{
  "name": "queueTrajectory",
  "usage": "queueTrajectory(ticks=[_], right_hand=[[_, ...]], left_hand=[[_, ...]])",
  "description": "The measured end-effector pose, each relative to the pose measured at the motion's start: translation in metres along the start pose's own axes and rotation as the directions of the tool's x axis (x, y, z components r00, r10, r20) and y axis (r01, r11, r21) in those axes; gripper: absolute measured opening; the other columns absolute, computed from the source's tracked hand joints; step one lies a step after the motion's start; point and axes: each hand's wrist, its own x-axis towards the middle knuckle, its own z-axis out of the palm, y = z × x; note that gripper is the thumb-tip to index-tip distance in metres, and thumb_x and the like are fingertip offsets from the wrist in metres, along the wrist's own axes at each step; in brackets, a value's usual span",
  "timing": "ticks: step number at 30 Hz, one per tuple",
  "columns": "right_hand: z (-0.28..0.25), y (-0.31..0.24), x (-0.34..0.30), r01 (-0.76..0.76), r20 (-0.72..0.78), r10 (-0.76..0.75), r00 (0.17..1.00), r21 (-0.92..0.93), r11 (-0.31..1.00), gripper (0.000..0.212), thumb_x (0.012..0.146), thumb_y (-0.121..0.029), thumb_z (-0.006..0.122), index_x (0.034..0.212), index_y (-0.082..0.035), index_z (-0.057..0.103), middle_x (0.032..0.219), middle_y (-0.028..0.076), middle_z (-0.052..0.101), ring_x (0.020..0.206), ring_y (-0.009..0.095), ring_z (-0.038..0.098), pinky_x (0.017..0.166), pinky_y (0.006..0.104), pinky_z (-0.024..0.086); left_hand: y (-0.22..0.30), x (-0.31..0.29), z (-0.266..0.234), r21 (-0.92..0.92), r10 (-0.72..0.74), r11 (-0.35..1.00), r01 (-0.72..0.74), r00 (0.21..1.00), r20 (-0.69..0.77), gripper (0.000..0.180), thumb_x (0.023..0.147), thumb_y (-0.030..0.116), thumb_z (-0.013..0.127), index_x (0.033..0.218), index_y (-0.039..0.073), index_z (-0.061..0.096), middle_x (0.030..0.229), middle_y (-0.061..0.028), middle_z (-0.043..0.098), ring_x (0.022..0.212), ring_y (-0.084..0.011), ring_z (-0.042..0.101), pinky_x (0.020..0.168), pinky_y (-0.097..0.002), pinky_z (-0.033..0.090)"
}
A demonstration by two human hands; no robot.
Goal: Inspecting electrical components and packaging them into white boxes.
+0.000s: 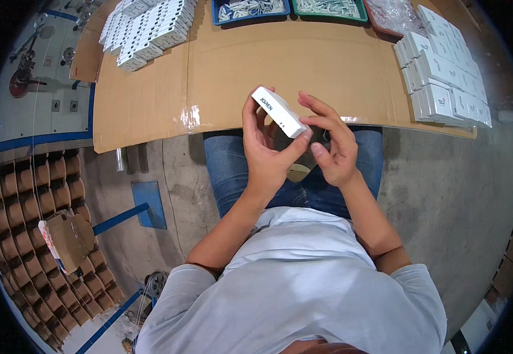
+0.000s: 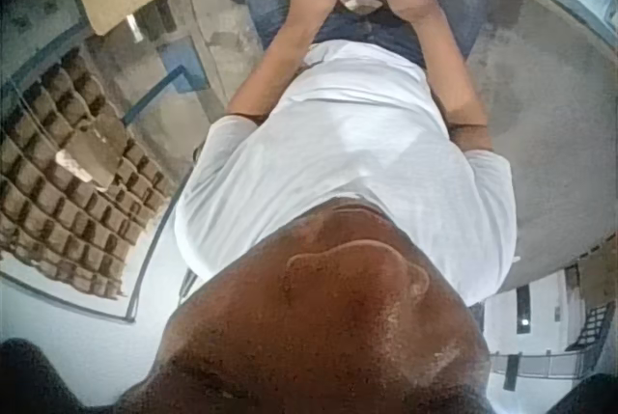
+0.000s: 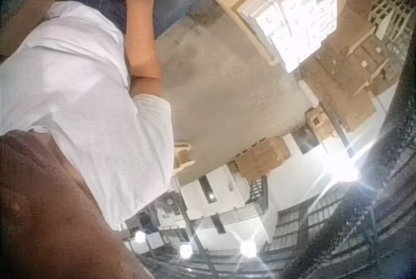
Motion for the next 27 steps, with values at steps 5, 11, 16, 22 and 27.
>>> queueTrajectory(ticks=[5,11,16,22,27], right_hand=[[0.015,-0.025,0.007,-0.008,-0.052,0.003,0.999,-0.093,0.996,0.044,0.092,-0.015,0.07,0.129,0.006,0.061,0.135,0.028,0.061,0.127,0.036,0.06,0.109,0.0479,0.043],[0.014,-0.024,0.008,0.068,-0.069,-0.094,0.993,-0.305,0.95,0.039,0.091,-0.009,0.071,0.126,0.007,0.064,0.124,0.022,0.069,0.119,0.033,0.066,0.109,0.0508,0.044],[0.007,-0.018,0.005,0.014,-0.006,-0.017,1.0,-0.263,0.965,0.047,0.092,-0.017,0.071,0.132,0.005,0.061,0.129,0.023,0.066,0.124,0.035,0.063,0.111,0.0501,0.041],[-0.006,-0.006,0.006,-0.027,0.115,0.043,0.992,-0.135,0.99,0.073,0.091,-0.039,0.073,0.146,0.001,0.049,0.151,0.027,0.046,0.141,0.038,0.046,0.115,0.0457,0.035],[0.003,-0.007,0.007,-0.026,0.112,0.04,0.993,-0.127,0.992,0.077,0.087,-0.041,0.077,0.146,0.0,0.049,0.153,0.027,0.044,0.141,0.039,0.046,0.113,0.045,0.038]], left_hand=[[0.0,0.001,-0.003,0.214,0.194,0.956,-0.2,0.98,0.049,0.098,0.069,0.003,0.085,0.152,0.005,0.032,0.15,-0.0148,0.04,0.136,-0.0263,0.045,0.113,-0.0401,0.041],[0.001,0.001,-0.003,0.385,0.237,0.892,-0.236,0.97,0.045,0.097,0.068,0.005,0.084,0.151,0.004,0.034,0.149,-0.0143,0.042,0.138,-0.0275,0.044,0.114,-0.0426,0.041],[0.003,0.004,0.0,0.347,0.222,0.911,-0.223,0.974,0.042,0.088,0.076,0.009,0.082,0.15,0.003,0.034,0.141,-0.0174,0.05,0.131,-0.0281,0.052,0.109,-0.0415,0.046],[0.014,0.006,0.003,-0.293,-0.31,0.906,0.304,0.95,0.027,0.057,0.107,0.046,0.041,0.147,0.006,0.039,0.126,-0.0179,0.06,0.113,-0.0206,0.062,0.097,-0.035,0.052],[0.012,0.001,0.006,-0.231,-0.494,0.828,0.511,0.86,0.13,0.062,0.103,0.06,0.042,0.14,0.01,0.048,0.123,-0.0101,0.062,0.111,-0.0198,0.065,0.092,-0.0357,0.055]])
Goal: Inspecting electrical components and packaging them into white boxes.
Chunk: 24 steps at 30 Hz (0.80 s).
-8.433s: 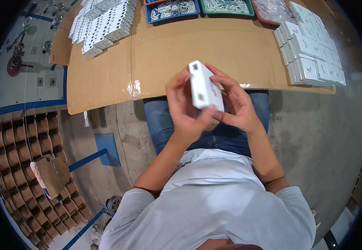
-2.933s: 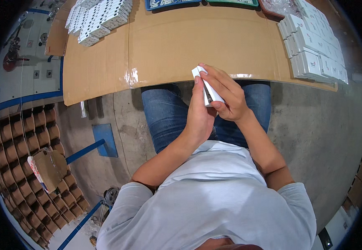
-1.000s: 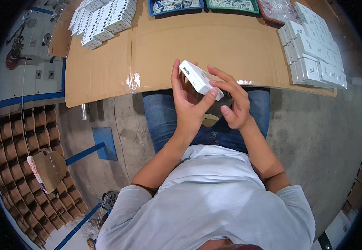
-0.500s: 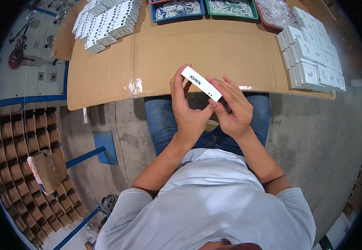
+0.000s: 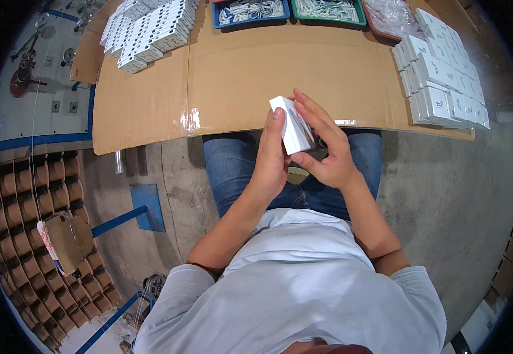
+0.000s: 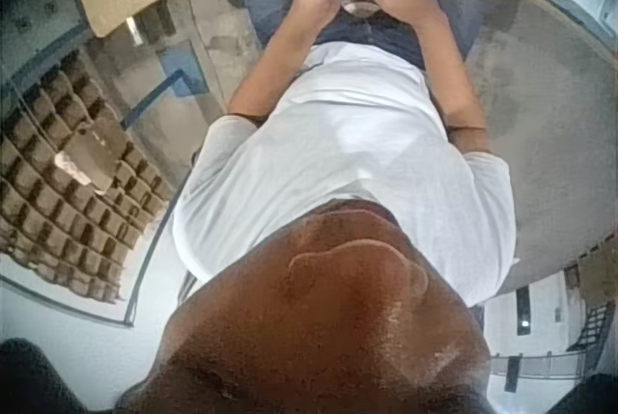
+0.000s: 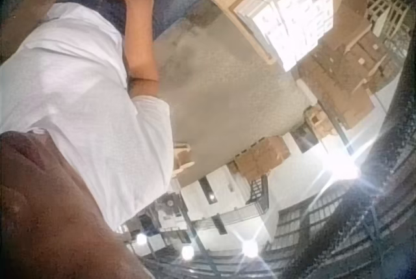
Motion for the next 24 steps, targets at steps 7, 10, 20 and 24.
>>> queueTrajectory(ticks=[7,10,20,24], right_hand=[[0.003,-0.001,0.0,0.028,-0.041,-0.028,0.999,0.003,1.0,0.075,0.082,-0.031,0.081,0.145,-0.002,0.053,0.151,0.024,0.047,0.135,0.039,0.051,0.111,0.0437,0.042],[0.004,-0.004,-0.003,-0.007,-0.011,0.007,1.0,-0.011,1.0,0.073,0.085,-0.036,0.078,0.144,-0.001,0.053,0.148,0.025,0.048,0.131,0.039,0.053,0.108,0.0434,0.043],[0.016,-0.003,-0.006,0.018,-0.053,-0.016,0.998,0.034,0.999,0.074,0.094,-0.055,0.062,0.141,0.0,0.052,0.142,0.026,0.05,0.128,0.04,0.053,0.106,0.0442,0.044],[0.017,-0.006,-0.012,0.045,-0.001,-0.045,0.999,-0.039,0.998,0.067,0.097,-0.053,0.056,0.139,0.0,0.055,0.138,0.027,0.053,0.123,0.042,0.056,0.103,0.0444,0.046]], left_hand=[[-0.004,-0.01,0.006,-0.092,-0.171,0.98,0.175,0.984,0.051,0.06,0.1,0.06,0.046,0.135,0.011,0.05,0.117,-0.007,0.063,0.107,-0.0196,0.065,0.089,-0.0351,0.055],[-0.007,-0.012,0.008,-0.136,-0.149,0.978,0.16,0.985,0.091,0.057,0.1,0.057,0.047,0.135,0.012,0.05,0.118,-0.0064,0.062,0.11,-0.019,0.064,0.09,-0.0349,0.054],[-0.015,-0.024,0.021,-0.215,-0.111,0.972,0.099,0.993,-0.047,0.055,0.101,0.056,0.045,0.133,0.012,0.05,0.119,-0.0048,0.059,0.112,-0.0178,0.061,0.095,-0.0339,0.05],[-0.016,-0.034,0.027,-0.283,-0.055,0.959,0.035,0.996,-0.063,0.051,0.104,0.053,0.04,0.132,0.012,0.05,0.12,-0.0035,0.059,0.113,-0.0165,0.059,0.096,-0.0329,0.049]])
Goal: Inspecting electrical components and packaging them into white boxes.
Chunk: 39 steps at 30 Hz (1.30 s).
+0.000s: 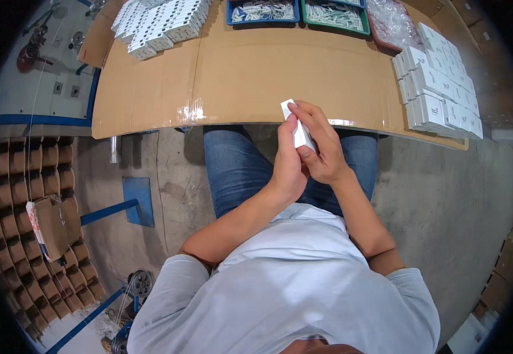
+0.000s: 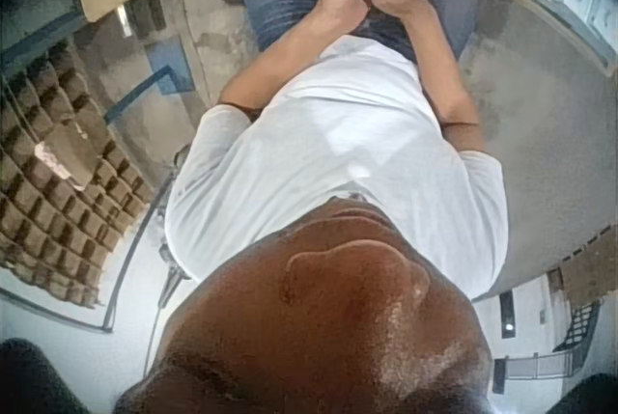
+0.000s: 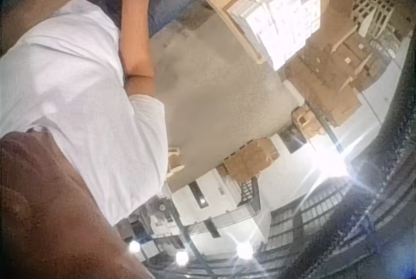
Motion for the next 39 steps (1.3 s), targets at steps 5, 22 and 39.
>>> queueTrajectory(ticks=[5,22,39], right_hand=[[0.004,-0.003,-0.009,0.048,0.004,-0.047,0.999,-0.107,0.993,0.061,0.101,-0.05,0.05,0.137,-0.001,0.058,0.136,0.027,0.055,0.12,0.044,0.058,0.102,0.0458,0.046],[0.008,-0.014,-0.002,0.139,0.034,-0.138,0.99,-0.008,0.99,0.065,0.107,-0.049,0.034,0.137,0.006,0.053,0.138,0.031,0.054,0.124,0.047,0.056,0.105,0.0468,0.044],[-0.017,-0.002,0.003,-0.203,-0.075,0.267,0.961,0.465,0.862,0.07,0.105,-0.054,0.042,0.147,0.001,0.047,0.157,0.02,0.039,0.144,0.029,0.04,0.117,0.0427,0.032]], left_hand=[[-0.008,-0.009,-0.004,-0.012,0.024,1.0,-0.024,1.0,-0.012,0.049,0.106,0.051,0.037,0.132,0.012,0.051,0.12,-0.0026,0.059,0.114,-0.0153,0.059,0.096,-0.032,0.049],[-0.019,-0.013,-0.003,-0.067,0.156,0.984,-0.165,0.98,-0.119,0.049,0.102,0.056,0.042,0.123,0.014,0.055,0.107,0.0003,0.062,0.099,-0.0115,0.062,0.086,-0.0281,0.05],[-0.018,0.027,-0.005,0.336,0.47,0.769,-0.543,0.838,0.277,0.076,0.091,0.034,0.06,0.153,0.009,0.023,0.133,-0.0111,0.041,0.122,-0.0215,0.044,0.109,-0.0355,0.034]])
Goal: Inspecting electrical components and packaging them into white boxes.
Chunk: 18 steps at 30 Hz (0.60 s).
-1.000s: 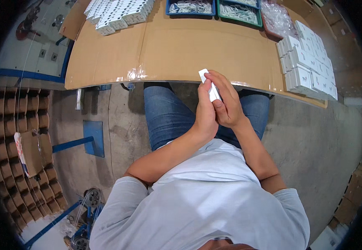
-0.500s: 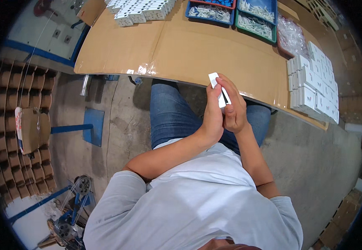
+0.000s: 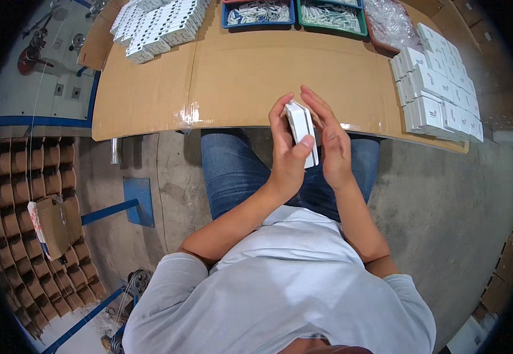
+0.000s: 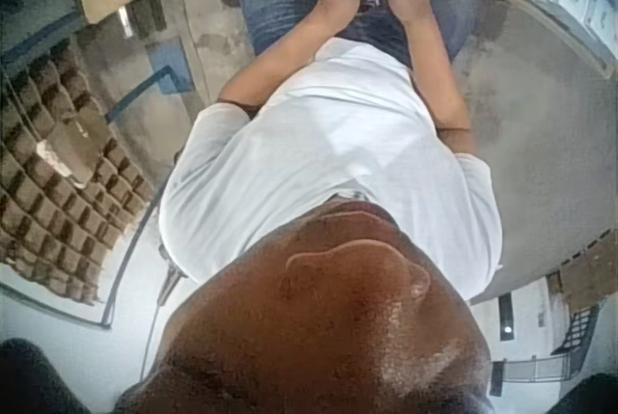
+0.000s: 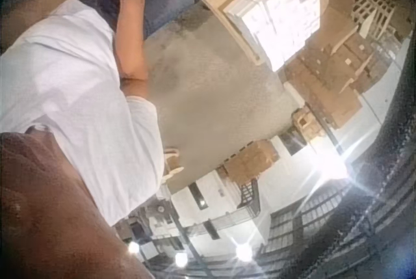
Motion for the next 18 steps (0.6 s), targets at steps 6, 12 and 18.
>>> queueTrajectory(ticks=[6,12,18], right_hand=[[0.003,-0.004,0.002,-0.068,0.102,0.063,0.993,0.053,0.996,0.062,0.105,-0.045,0.048,0.145,0.002,0.05,0.155,0.021,0.042,0.144,0.031,0.04,0.118,0.0413,0.031],[0.009,0.009,0.011,-0.036,0.102,0.028,0.994,0.075,0.997,0.065,0.105,-0.048,0.047,0.142,0.005,0.053,0.152,0.023,0.046,0.143,0.032,0.042,0.117,0.0413,0.032],[0.014,0.011,0.019,-0.092,0.117,0.087,0.989,0.041,0.995,0.066,0.106,-0.05,0.045,0.142,0.004,0.053,0.152,0.023,0.045,0.142,0.033,0.044,0.115,0.0414,0.036]], left_hand=[[-0.007,0.012,-0.025,0.275,0.172,0.944,-0.18,0.984,0.052,0.105,0.079,0.032,0.078,0.156,0.006,0.011,0.134,-0.016,0.038,0.122,-0.0246,0.045,0.106,-0.0385,0.037],[-0.01,0.019,-0.038,0.365,0.285,0.883,-0.294,0.955,0.08,0.114,0.074,0.038,0.081,0.155,0.001,0.011,0.135,-0.0169,0.037,0.124,-0.0261,0.043,0.108,-0.0399,0.035],[-0.014,0.021,-0.043,0.365,0.309,0.879,-0.306,0.95,0.052,0.114,0.073,0.037,0.08,0.155,0.002,0.01,0.136,-0.0169,0.036,0.124,-0.026,0.043,0.108,-0.0383,0.035]])
